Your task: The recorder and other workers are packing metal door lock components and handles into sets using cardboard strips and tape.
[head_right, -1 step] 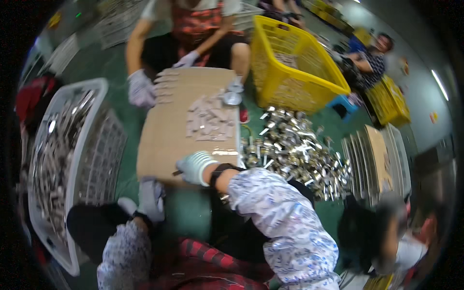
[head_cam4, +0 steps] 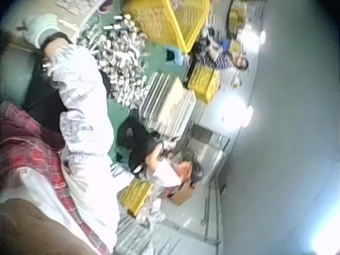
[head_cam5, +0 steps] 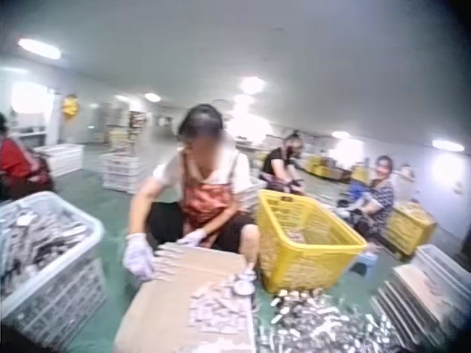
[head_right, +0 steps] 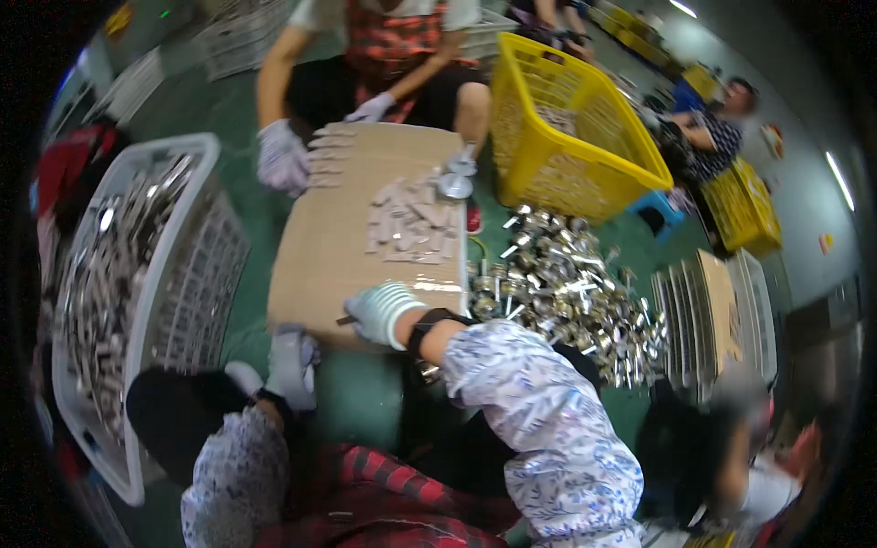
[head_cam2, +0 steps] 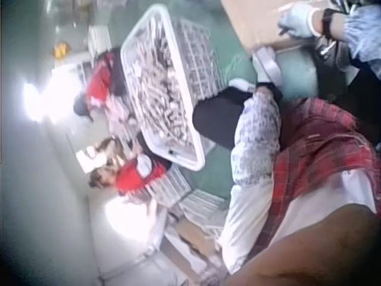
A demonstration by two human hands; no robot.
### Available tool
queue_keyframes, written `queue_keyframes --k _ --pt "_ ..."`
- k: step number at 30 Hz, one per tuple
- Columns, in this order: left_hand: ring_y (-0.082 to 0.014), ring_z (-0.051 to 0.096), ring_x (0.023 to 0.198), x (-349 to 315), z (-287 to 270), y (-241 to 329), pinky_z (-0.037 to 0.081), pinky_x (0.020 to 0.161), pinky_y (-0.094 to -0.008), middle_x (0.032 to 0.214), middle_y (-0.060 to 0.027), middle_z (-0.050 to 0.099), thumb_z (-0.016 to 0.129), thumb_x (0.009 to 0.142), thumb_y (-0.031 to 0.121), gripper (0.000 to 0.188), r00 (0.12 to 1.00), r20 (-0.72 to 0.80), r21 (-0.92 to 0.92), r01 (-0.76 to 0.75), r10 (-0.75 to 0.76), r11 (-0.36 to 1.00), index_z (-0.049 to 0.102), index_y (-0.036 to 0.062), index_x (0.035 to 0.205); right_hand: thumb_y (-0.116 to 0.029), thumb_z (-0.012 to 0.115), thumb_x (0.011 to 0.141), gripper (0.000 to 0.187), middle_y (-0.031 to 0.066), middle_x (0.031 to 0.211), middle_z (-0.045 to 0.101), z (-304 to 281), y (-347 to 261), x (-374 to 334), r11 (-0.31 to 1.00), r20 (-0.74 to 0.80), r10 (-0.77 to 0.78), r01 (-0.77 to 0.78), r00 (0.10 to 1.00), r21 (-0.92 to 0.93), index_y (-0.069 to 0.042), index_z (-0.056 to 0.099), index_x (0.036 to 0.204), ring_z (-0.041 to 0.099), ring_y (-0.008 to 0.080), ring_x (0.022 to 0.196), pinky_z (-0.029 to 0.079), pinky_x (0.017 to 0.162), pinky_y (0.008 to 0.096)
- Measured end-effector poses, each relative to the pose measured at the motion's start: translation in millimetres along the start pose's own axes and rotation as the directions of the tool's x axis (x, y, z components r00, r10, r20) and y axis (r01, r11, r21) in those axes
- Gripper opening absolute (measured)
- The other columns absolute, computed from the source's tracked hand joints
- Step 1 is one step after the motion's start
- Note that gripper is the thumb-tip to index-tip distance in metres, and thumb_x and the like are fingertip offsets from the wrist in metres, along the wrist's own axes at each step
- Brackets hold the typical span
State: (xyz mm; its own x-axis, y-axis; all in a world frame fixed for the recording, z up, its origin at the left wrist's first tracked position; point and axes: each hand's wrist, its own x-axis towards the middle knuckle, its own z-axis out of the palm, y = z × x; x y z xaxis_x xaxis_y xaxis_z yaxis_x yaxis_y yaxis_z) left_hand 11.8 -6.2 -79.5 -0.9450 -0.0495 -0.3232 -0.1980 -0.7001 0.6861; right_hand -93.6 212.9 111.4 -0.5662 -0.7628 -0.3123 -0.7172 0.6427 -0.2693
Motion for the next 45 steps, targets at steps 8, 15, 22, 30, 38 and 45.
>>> queue_keyframes --k 8,15,22,30,38,45 --pt "-0.0171 0.051 0.053 -14.7 43.4 13.5 0.044 0.049 -0.0272 0.065 -0.0063 0.053 0.054 0.091 0.034 0.024 0.985 -0.04 -0.259 0.154 -0.17 0.954 0.059 0.0111 0.087 -0.022 0.059 0.082 0.027 0.0171 0.095 0.066 -2.8 12.1 -29.1 0.984 0.086 0.056 -0.041 0.995 -0.174 -0.009 0.06 0.106 0.064 0.0367 0.087 0.051 0.073 0.0455" --pt "-0.0135 0.055 0.06 -19.6 37.0 16.4 0.046 0.053 -0.0262 0.069 -0.0002 0.055 0.051 0.095 0.038 0.027 0.99 -0.054 -0.174 0.122 -0.133 0.977 0.061 0.0133 0.09 -0.023 0.06 0.081 0.034 0.0211 0.095 0.066 -40.1 63.1 -52.1 0.962 0.12 0.244 -0.224 0.962 -0.156 -0.009 0.062 0.112 0.064 0.0377 0.09 0.05 0.077 0.0434" --pt "-0.0125 0.053 0.061 -14.8 43.1 18.6 0.045 0.056 -0.0248 0.069 -0.0001 0.052 0.048 0.096 0.035 0.027 0.995 -0.006 -0.207 0.101 -0.104 0.973 0.06 0.0104 0.092 -0.023 0.064 0.078 0.042 0.0209 0.107 0.065 -57.3 93.1 -44.2 0.923 0.188 0.385 -0.371 0.904 -0.104 -0.007 0.061 0.116 0.061 0.0372 0.101 0.049 0.086 0.0408" --pt "-0.0132 0.049 0.054 -18.1 42.0 20.0 0.042 0.049 -0.025 0.064 -0.0002 0.048 0.05 0.094 0.029 0.021 0.99 -0.07 -0.191 0.105 -0.12 0.976 0.059 0.0109 0.091 -0.025 0.064 0.076 0.046 0.0195 0.109 0.065 -61.2 103.4 -21.4 0.944 0.185 0.302 -0.321 0.935 0.08 -0.005 0.061 0.117 0.061 0.0345 0.102 0.048 0.087 0.0392" --pt "-0.0161 0.049 0.048 -9.4 27.0 3.7 0.039 0.042 -0.0275 0.059 -0.001 0.044 0.059 0.088 0.034 0.022 0.987 -0.15 -0.166 0.033 -0.058 0.986 0.058 0.0137 0.081 -0.03 0.065 0.076 0.044 0.0172 0.105 0.067 -67.8 85.2 -0.1 0.947 0.175 0.321 -0.321 0.931 -0.025 -0.005 0.063 0.113 0.064 0.0301 0.094 0.049 0.082 0.038" --pt "-0.0186 0.043 0.04 11.1 -14.3 -21.2 0.037 0.04 -0.0316 0.054 -0.0066 0.047 0.05 0.091 0.041 0.025 0.998 0.002 -0.013 -0.059 0.059 0.998 0.053 0.016 0.093 -0.033 0.067 0.08 0.042 0.0168 0.104 0.068 -76.3 84.2 -6.7 0.9 0.29 0.392 -0.429 0.873 0.075 0.0 0.067 0.106 0.066 0.0331 0.093 0.051 0.079 0.0428"
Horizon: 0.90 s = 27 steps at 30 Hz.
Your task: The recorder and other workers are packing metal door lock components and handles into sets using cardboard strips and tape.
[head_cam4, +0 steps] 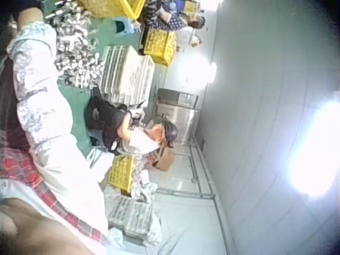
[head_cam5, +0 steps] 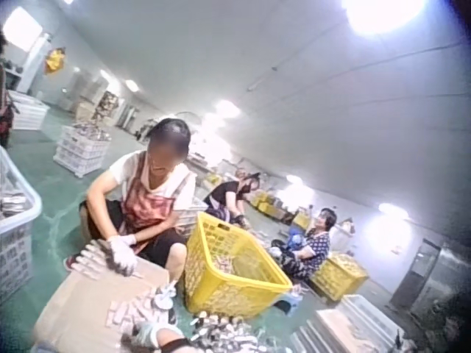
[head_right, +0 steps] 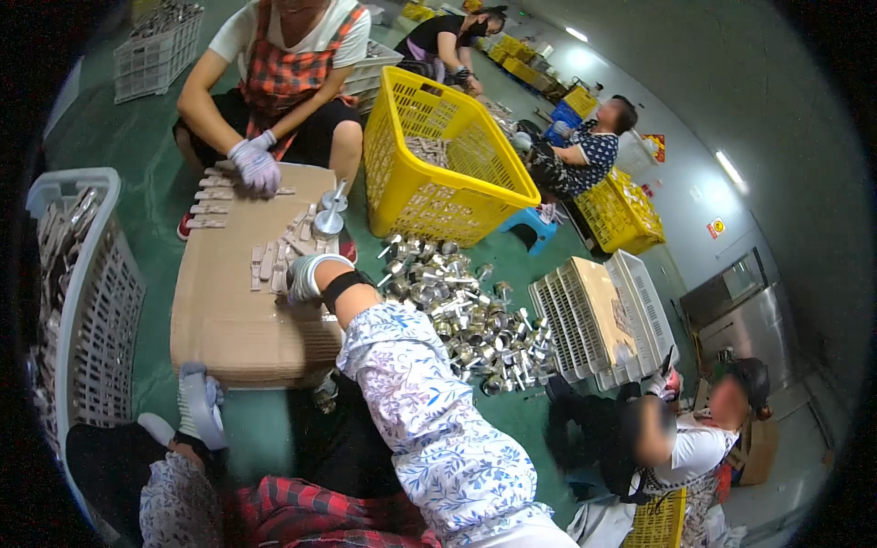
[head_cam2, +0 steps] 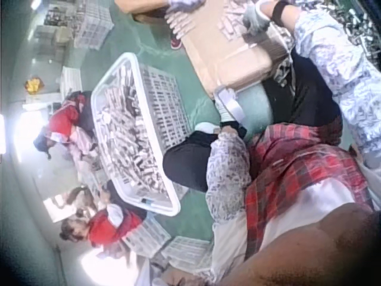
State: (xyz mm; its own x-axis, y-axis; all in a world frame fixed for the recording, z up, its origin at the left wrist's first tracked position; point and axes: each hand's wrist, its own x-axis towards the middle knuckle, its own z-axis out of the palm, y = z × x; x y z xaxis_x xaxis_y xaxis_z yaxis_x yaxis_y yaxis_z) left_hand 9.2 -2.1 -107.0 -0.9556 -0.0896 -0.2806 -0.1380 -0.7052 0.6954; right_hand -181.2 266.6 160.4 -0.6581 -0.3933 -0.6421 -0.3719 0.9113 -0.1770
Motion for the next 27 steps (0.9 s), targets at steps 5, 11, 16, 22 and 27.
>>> queue_keyframes --k 5,11,16,22,27 --pt "-0.0177 0.042 0.039 2.2 17.9 5.7 0.037 0.041 -0.0305 0.054 -0.0071 0.048 0.046 0.092 0.037 0.02 0.986 -0.13 0.002 0.107 -0.106 0.994 0.051 0.0178 0.092 -0.029 0.066 0.081 0.034 0.0114 0.086 0.071 -3.9 11.0 -14.0 0.965 0.049 0.018 -0.03 0.999 0.259 -0.001 0.068 0.1 0.067 0.0258 0.073 0.052 0.065 0.0399" --pt "-0.0182 0.041 0.04 6.3 2.8 9.3 0.035 0.041 -0.0314 0.052 -0.0063 0.048 0.047 0.09 0.039 0.023 0.994 -0.082 0.041 0.081 -0.077 0.996 0.052 0.0171 0.085 -0.029 0.068 0.077 0.038 0.0125 0.096 0.07 -0.1 23.6 -8.2 0.979 -0.052 -0.044 0.054 0.998 0.196 -0.004 0.066 0.106 0.067 0.0283 0.082 0.052 0.072 0.0404" --pt "-0.0194 0.041 0.04 8.1 2.8 4.1 0.033 0.041 -0.032 0.052 -0.0071 0.049 0.048 0.088 0.047 0.031 0.989 -0.015 0.014 0.144 -0.144 0.989 0.051 0.0186 0.075 -0.029 0.068 0.075 0.039 0.0124 0.098 0.069 9.2 38.0 -2.7 0.988 -0.106 -0.101 0.112 0.989 0.108 -0.004 0.066 0.106 0.066 0.0298 0.087 0.051 0.075 0.0399" --pt "-0.02 0.042 0.04 18.0 -29.1 -10.8 0.033 0.041 -0.0324 0.054 -0.0073 0.049 0.046 0.09 0.047 0.031 0.988 0.059 -0.094 0.145 -0.14 0.985 0.053 0.0185 0.08 -0.026 0.064 0.077 0.036 0.012 0.096 0.069 12.3 35.1 5.8 0.994 -0.129 -0.1 0.104 0.987 0.021 -0.007 0.066 0.107 0.066 0.0282 0.084 0.051 0.073 0.0391" --pt "-0.0198 0.042 0.041 20.3 -19.3 -5.9 0.034 0.04 -0.0324 0.055 -0.0071 0.05 0.045 0.092 0.047 0.031 0.991 0.121 -0.065 0.059 -0.051 0.996 0.053 0.0186 0.083 -0.024 0.063 0.077 0.035 0.0113 0.096 0.07 3.9 28.1 -8.0 0.992 -0.065 -0.056 0.063 0.996 0.108 -0.009 0.067 0.108 0.066 0.0262 0.083 0.051 0.071 0.0388"
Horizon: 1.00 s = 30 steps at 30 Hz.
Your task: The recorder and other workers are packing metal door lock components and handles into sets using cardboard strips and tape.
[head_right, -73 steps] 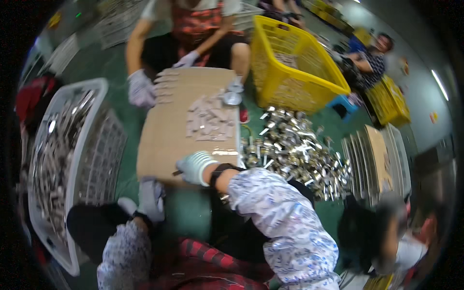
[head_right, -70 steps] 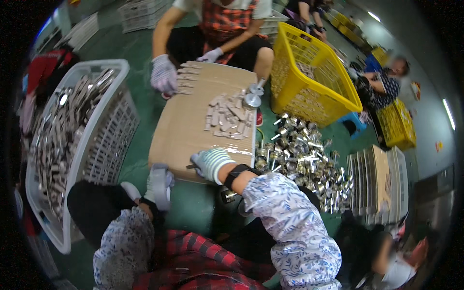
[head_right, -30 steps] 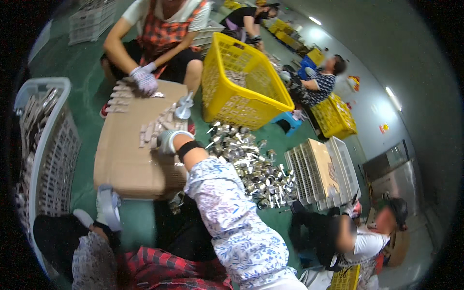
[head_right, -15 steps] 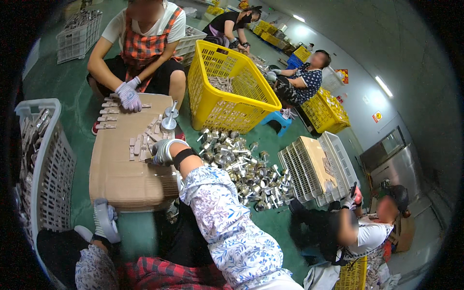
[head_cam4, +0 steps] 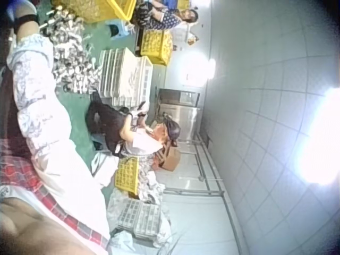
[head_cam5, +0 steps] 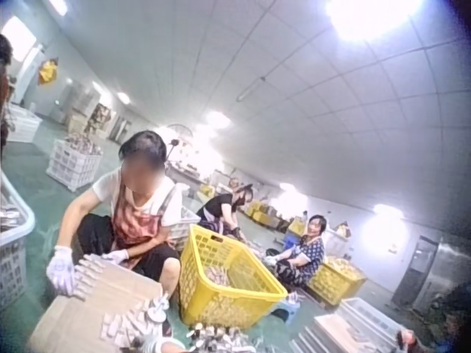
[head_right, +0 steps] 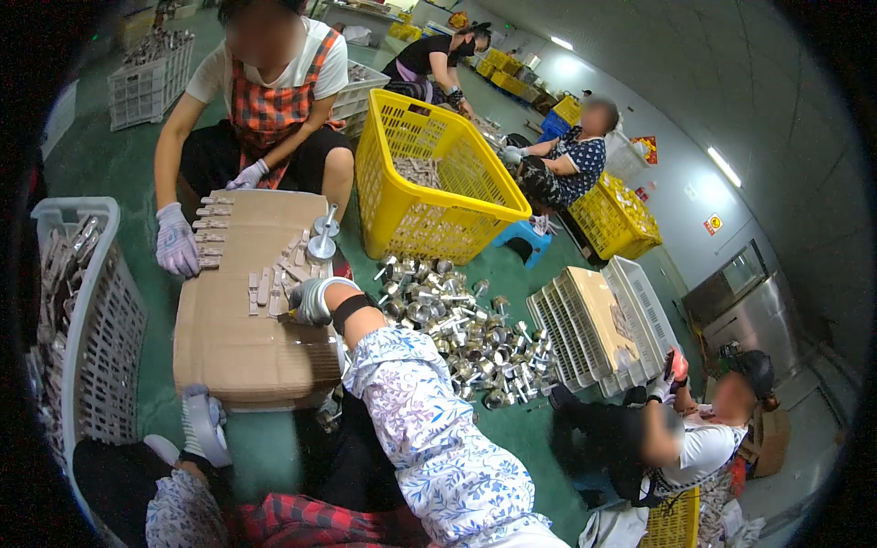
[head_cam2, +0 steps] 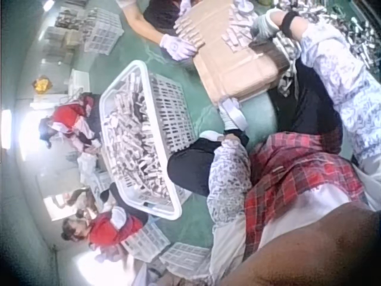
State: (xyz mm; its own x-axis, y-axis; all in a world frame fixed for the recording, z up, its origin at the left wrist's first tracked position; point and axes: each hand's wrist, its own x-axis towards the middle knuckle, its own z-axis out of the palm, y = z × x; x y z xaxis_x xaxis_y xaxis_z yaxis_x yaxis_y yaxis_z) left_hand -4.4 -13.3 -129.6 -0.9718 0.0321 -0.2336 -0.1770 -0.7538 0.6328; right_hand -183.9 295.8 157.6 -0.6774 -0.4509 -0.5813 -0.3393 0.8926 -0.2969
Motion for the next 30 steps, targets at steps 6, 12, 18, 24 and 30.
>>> queue_keyframes --k 6,12,18,24,30 --pt "-0.0193 0.044 0.042 -11.6 1.2 10.5 0.036 0.04 -0.032 0.057 -0.0063 0.05 0.048 0.089 0.048 0.031 0.989 -0.123 0.006 0.08 -0.079 0.997 0.053 0.0188 0.082 -0.022 0.064 0.075 0.026 0.0118 0.081 0.07 -1.6 -21.3 -6.8 0.982 0.044 0.049 -0.056 0.998 0.181 -0.002 0.068 0.091 0.065 0.0234 0.068 0.051 0.064 0.0391" --pt "-0.0181 0.042 0.043 -15.4 56.9 13.6 0.036 0.042 -0.0323 0.055 -0.004 0.044 0.051 0.088 0.037 0.019 0.96 -0.259 0.027 0.12 -0.108 0.992 0.049 0.0199 0.081 -0.028 0.065 0.078 0.031 0.0093 0.081 0.069 3.9 -0.3 -9.3 0.981 0.118 0.026 -0.049 0.993 0.189 -0.001 0.069 0.092 0.062 0.0227 0.066 0.05 0.063 0.0416" --pt "-0.0177 0.046 0.046 -22.0 41.2 19.1 0.041 0.043 -0.0317 0.058 -0.0042 0.048 0.049 0.091 0.026 0.009 0.964 -0.205 -0.043 0.166 -0.171 0.985 0.049 0.0183 0.088 -0.033 0.067 0.079 0.035 0.0073 0.076 0.067 3.4 -13.6 -12.3 0.979 0.166 0.029 -0.062 0.986 0.196 0.0 0.068 0.09 0.058 0.0226 0.062 0.049 0.06 0.0406" --pt "-0.019 0.042 0.042 -25.5 76.0 23.9 0.035 0.043 -0.0325 0.052 -0.0061 0.045 0.054 0.082 0.043 0.029 0.943 -0.328 0.104 0.093 -0.054 0.99 0.052 0.0142 0.078 -0.035 0.065 0.079 0.037 0.0079 0.077 0.067 -0.1 -9.7 -24.8 0.989 0.103 -0.005 -0.01 0.995 0.15 -0.001 0.068 0.092 0.058 0.0233 0.061 0.048 0.06 0.041" --pt "-0.0186 0.048 0.048 -12.3 46.6 21.7 0.044 0.048 -0.0333 0.059 -0.0029 0.051 0.045 0.094 0.035 0.024 0.963 -0.172 0.044 0.216 -0.206 0.975 0.049 0.0169 0.079 -0.042 0.066 0.077 0.05 0.0137 0.097 0.069 -4.8 -14.6 -35.6 0.998 0.109 0.031 -0.037 0.994 0.058 0.0 0.067 0.104 0.062 0.028 0.077 0.049 0.074 0.0436"
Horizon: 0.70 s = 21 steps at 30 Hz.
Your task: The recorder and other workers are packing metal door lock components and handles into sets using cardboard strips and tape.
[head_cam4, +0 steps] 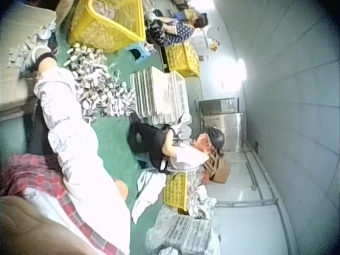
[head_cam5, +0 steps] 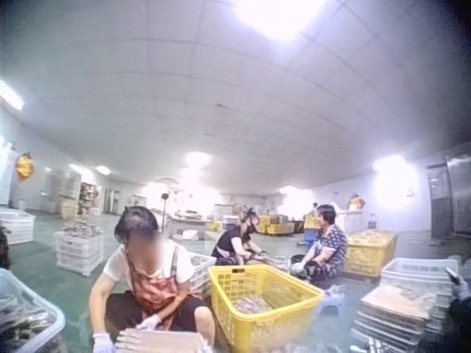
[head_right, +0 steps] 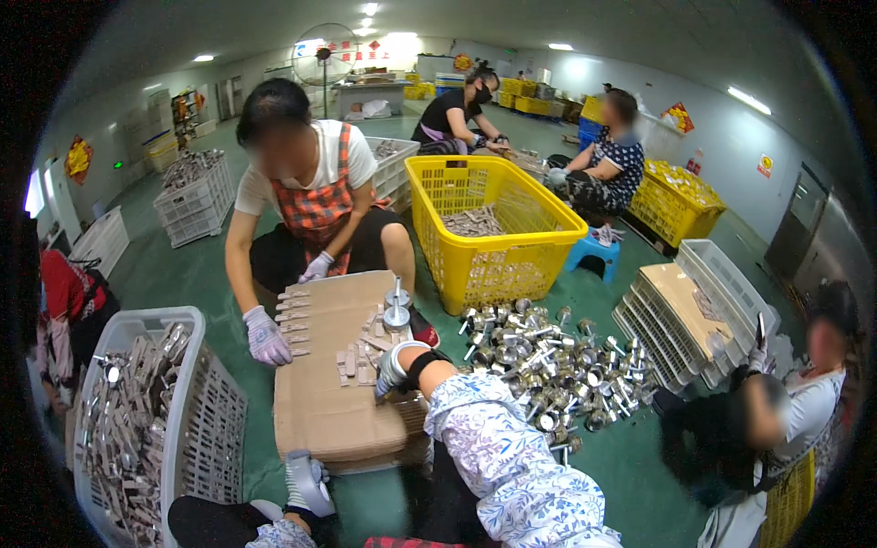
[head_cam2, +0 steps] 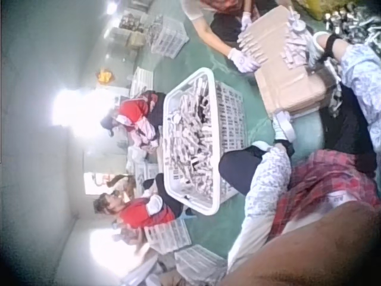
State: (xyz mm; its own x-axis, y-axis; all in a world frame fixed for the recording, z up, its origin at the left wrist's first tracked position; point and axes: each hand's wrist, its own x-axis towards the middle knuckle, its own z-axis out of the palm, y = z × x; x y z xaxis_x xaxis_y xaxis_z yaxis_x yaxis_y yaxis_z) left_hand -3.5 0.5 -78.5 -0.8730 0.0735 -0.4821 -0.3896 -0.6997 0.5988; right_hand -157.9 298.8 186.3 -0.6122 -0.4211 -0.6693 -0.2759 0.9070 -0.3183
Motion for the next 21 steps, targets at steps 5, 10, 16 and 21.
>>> queue_keyframes --k 5,10,16,21 --pt "-0.0203 0.044 0.044 9.9 -14.0 -6.8 0.039 0.045 -0.0321 0.054 -0.0055 0.047 0.055 0.081 0.032 0.019 0.999 -0.002 -0.048 0.038 -0.038 0.998 0.05 0.0136 0.083 -0.033 0.071 0.075 0.035 0.0112 0.085 0.07 11.2 20.6 32.5 0.999 -0.041 -0.026 0.027 0.999 0.042 -0.004 0.07 0.096 0.062 0.0268 0.069 0.049 0.064 0.0423" --pt "-0.0118 0.04 0.044 -46.3 9.8 16.1 0.034 0.042 -0.0263 0.053 0.0023 0.04 0.054 0.089 0.032 0.019 0.942 -0.225 0.217 -0.202 0.251 0.955 0.044 0.0189 0.08 -0.028 0.068 0.078 0.025 0.0079 0.089 0.07 15.1 -16.3 74.3 0.995 0.151 -0.039 0.052 0.988 -0.089 -0.012 0.072 0.097 0.062 0.0246 0.075 0.049 0.068 0.0438" --pt "-0.017 0.046 0.059 -82.3 103.5 16.9 0.039 0.054 -0.03 0.066 -0.0024 0.046 0.054 0.083 0.026 0.017 0.923 -0.252 0.249 -0.228 0.29 0.941 0.046 0.0108 0.079 -0.032 0.07 0.078 0.033 0.0072 0.097 0.071 38.1 34.9 177.5 0.98 0.171 -0.124 0.148 0.978 -0.135 -0.01 0.071 0.103 0.065 0.0272 0.087 0.05 0.076 0.0432" --pt "-0.0321 0.048 0.063 -115.8 122.0 40.2 0.039 0.059 -0.0404 0.066 -0.012 0.049 0.054 0.065 0.011 0.013 0.531 0.773 0.631 -0.588 0.348 -0.506 0.047 0.0024 0.071 -0.032 0.07 0.078 0.033 0.0075 0.097 0.071 31.1 21.3 154.3 0.987 0.115 -0.108 0.12 0.987 -0.103 -0.01 0.071 0.103 0.065 0.0275 0.087 0.05 0.077 0.0431"
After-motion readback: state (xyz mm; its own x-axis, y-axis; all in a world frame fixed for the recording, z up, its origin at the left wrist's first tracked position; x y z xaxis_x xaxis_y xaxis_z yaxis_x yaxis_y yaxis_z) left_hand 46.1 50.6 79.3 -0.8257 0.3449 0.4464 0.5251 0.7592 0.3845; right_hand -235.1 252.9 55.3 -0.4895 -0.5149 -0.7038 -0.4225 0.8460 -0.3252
